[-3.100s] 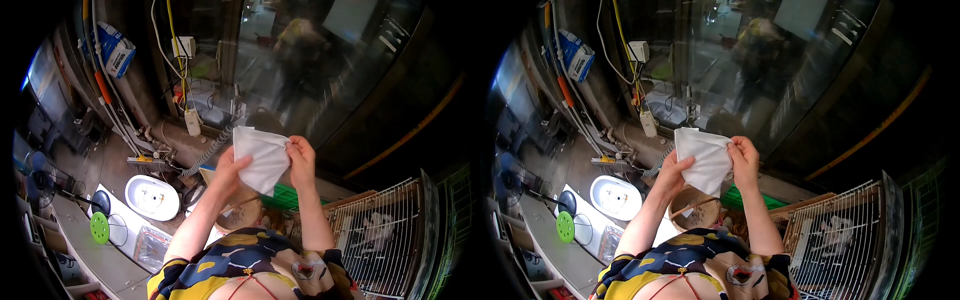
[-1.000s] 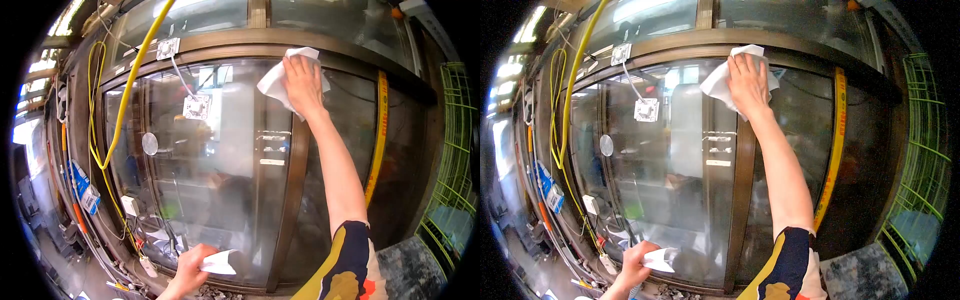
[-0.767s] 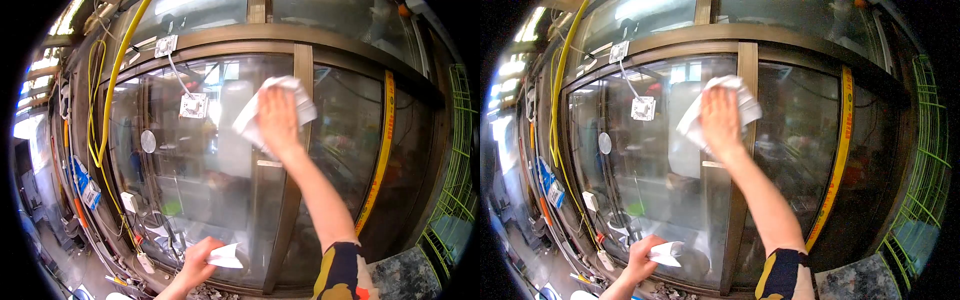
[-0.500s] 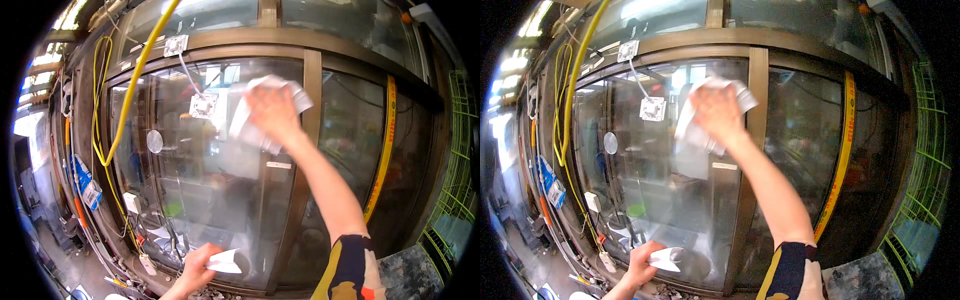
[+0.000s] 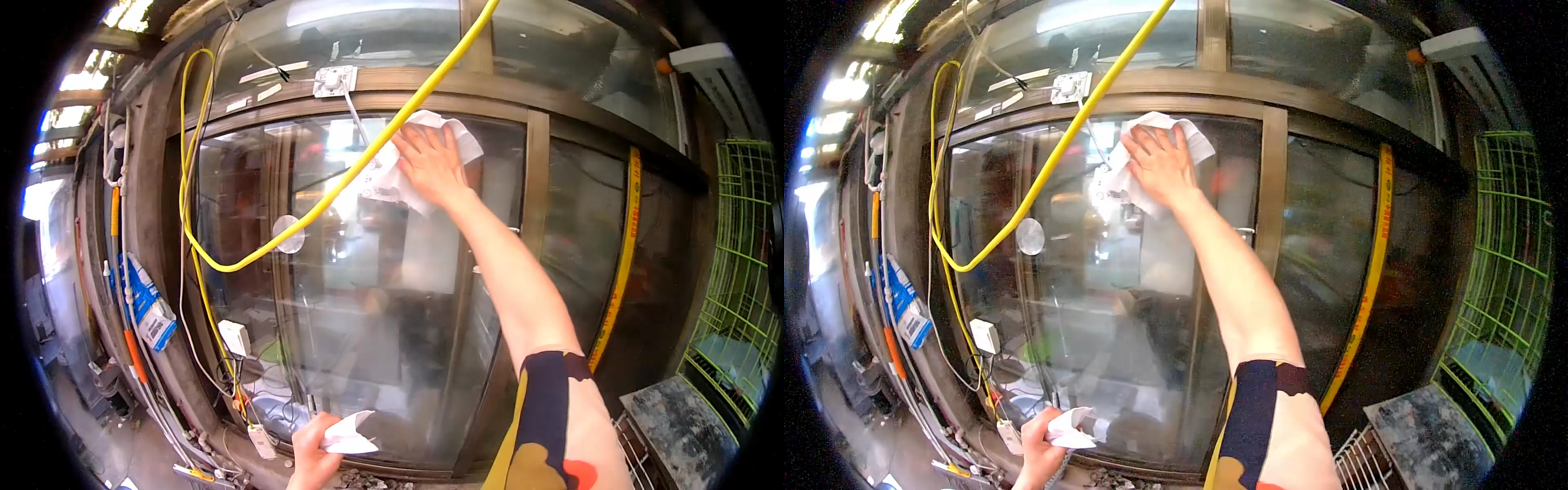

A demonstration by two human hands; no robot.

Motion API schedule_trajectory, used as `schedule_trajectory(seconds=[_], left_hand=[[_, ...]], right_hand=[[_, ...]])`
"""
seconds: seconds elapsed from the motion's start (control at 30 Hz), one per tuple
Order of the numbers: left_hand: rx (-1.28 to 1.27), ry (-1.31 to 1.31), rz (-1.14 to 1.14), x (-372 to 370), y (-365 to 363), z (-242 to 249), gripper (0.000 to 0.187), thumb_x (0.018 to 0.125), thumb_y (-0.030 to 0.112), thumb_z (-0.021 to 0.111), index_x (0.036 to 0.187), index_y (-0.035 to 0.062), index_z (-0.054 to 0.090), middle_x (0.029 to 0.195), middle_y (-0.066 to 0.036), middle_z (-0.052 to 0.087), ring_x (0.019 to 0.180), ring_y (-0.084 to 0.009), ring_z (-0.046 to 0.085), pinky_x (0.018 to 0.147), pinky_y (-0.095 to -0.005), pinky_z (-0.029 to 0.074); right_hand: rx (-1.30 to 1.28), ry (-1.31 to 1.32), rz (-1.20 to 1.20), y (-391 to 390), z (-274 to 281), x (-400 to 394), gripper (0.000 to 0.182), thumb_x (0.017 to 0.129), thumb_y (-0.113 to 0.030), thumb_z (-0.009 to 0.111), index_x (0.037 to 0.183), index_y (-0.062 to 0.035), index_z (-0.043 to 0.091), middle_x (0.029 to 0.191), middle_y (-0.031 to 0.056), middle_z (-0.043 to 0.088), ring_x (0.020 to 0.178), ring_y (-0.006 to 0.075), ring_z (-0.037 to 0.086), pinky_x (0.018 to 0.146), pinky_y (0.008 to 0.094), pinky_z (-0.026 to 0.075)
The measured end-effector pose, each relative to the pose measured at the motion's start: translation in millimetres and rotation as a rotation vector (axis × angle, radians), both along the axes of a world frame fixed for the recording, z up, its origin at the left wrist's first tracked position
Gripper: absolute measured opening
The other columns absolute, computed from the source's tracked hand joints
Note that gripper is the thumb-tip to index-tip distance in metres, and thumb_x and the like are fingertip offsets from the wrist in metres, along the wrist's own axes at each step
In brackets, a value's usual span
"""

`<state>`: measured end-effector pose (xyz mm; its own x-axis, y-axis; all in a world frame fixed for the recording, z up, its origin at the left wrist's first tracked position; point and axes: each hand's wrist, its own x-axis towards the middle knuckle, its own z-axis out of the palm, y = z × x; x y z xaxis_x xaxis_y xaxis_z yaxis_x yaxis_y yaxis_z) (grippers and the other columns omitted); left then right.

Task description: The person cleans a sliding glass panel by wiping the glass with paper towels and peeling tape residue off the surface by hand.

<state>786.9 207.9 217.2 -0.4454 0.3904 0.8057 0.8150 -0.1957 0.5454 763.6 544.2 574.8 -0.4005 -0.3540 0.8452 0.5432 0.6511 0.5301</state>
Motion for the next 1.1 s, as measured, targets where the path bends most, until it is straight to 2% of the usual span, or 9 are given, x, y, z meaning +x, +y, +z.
schedule_trajectory(seconds=[0.07,0.2,0.47,0.6,0.67,0.7,0.77,0.93,1.1], left_hand=[[0.006,0.002,-0.021,-3,0,-7,0.019,0.069,0.003,0.075,0.084,0.0007,0.064,0.070,-0.008,0.060,0.061,-0.0175,0.056,0.057,-0.0277,0.042],[0.017,0.022,-0.021,-6,-5,-10,0.018,0.070,0.002,0.075,0.084,0.0006,0.064,0.070,-0.008,0.060,0.061,-0.0178,0.057,0.057,-0.0282,0.042],[0.031,0.137,0.073,-17,-4,2,0.022,0.065,-0.002,0.072,0.085,0.0002,0.064,0.069,-0.008,0.059,0.061,-0.0186,0.058,0.057,-0.0278,0.042],[-0.100,-0.021,0.028,-25,-5,-7,0.041,0.075,0.001,0.058,0.116,0.0039,0.061,0.105,-0.013,0.066,0.097,-0.0254,0.062,0.086,-0.0330,0.048],[-0.064,-0.047,0.025,-32,8,-16,0.046,0.076,0.001,0.059,0.121,0.0066,0.061,0.109,-0.013,0.066,0.099,-0.0301,0.063,0.090,-0.0334,0.047],[-0.030,-0.026,0.045,-30,18,-12,0.037,0.072,0.000,0.063,0.109,0.0044,0.062,0.096,-0.011,0.064,0.087,-0.0262,0.061,0.079,-0.0314,0.045],[0.046,0.017,0.080,-23,44,3,0.021,0.065,-0.003,0.071,0.085,-0.0002,0.064,0.070,-0.008,0.060,0.062,-0.0186,0.058,0.057,-0.0275,0.042],[0.070,0.068,-0.071,-11,97,25,0.019,0.067,-0.002,0.071,0.085,0.0001,0.063,0.072,-0.008,0.060,0.063,-0.0181,0.058,0.058,-0.0273,0.043],[0.009,0.187,-0.144,-11,125,61,0.027,0.066,-0.003,0.063,0.093,0.0020,0.063,0.081,-0.012,0.061,0.073,-0.0323,0.062,0.064,-0.0351,0.048]], right_hand=[[0.046,-0.037,-0.127,9,9,26,0.051,0.098,-0.042,0.041,0.146,-0.0277,0.037,0.149,-0.0001,0.041,0.140,0.0249,0.034,0.116,0.0565,0.012],[0.119,0.001,-0.125,28,18,71,0.054,0.097,-0.035,0.046,0.146,-0.0164,0.037,0.151,0.0026,0.038,0.140,0.0222,0.033,0.116,0.0528,0.017],[-0.148,0.621,-0.058,59,80,112,0.060,0.094,-0.031,0.052,0.146,-0.0047,0.035,0.153,0.0108,0.032,0.142,0.0264,0.027,0.116,0.0511,0.016],[-0.127,0.487,-0.091,26,89,70,0.050,0.087,-0.028,0.057,0.129,-0.0028,0.054,0.146,0.0097,0.041,0.139,0.0235,0.030,0.117,0.0484,0.014],[-0.115,0.394,0.087,9,87,32,0.062,0.095,-0.040,0.047,0.145,-0.0052,0.037,0.154,0.0083,0.032,0.144,0.0243,0.025,0.119,0.0499,0.008],[-0.071,0.337,-0.041,0,86,16,0.066,0.097,-0.045,0.041,0.150,-0.0079,0.028,0.157,0.0066,0.026,0.145,0.0240,0.023,0.119,0.0509,0.006],[0.031,0.272,0.005,-13,86,-9,0.063,0.096,-0.043,0.043,0.149,-0.0097,0.031,0.155,0.0059,0.030,0.143,0.0234,0.028,0.118,0.0513,0.011],[0.189,0.085,0.167,-17,92,-31,0.059,0.093,-0.040,0.051,0.143,-0.0111,0.040,0.149,0.0064,0.040,0.141,0.0222,0.030,0.116,0.0523,0.016],[0.169,0.230,-0.037,41,90,48,0.062,0.092,-0.039,0.052,0.146,-0.0131,0.037,0.151,0.0068,0.038,0.141,0.0231,0.031,0.116,0.0505,0.018]])
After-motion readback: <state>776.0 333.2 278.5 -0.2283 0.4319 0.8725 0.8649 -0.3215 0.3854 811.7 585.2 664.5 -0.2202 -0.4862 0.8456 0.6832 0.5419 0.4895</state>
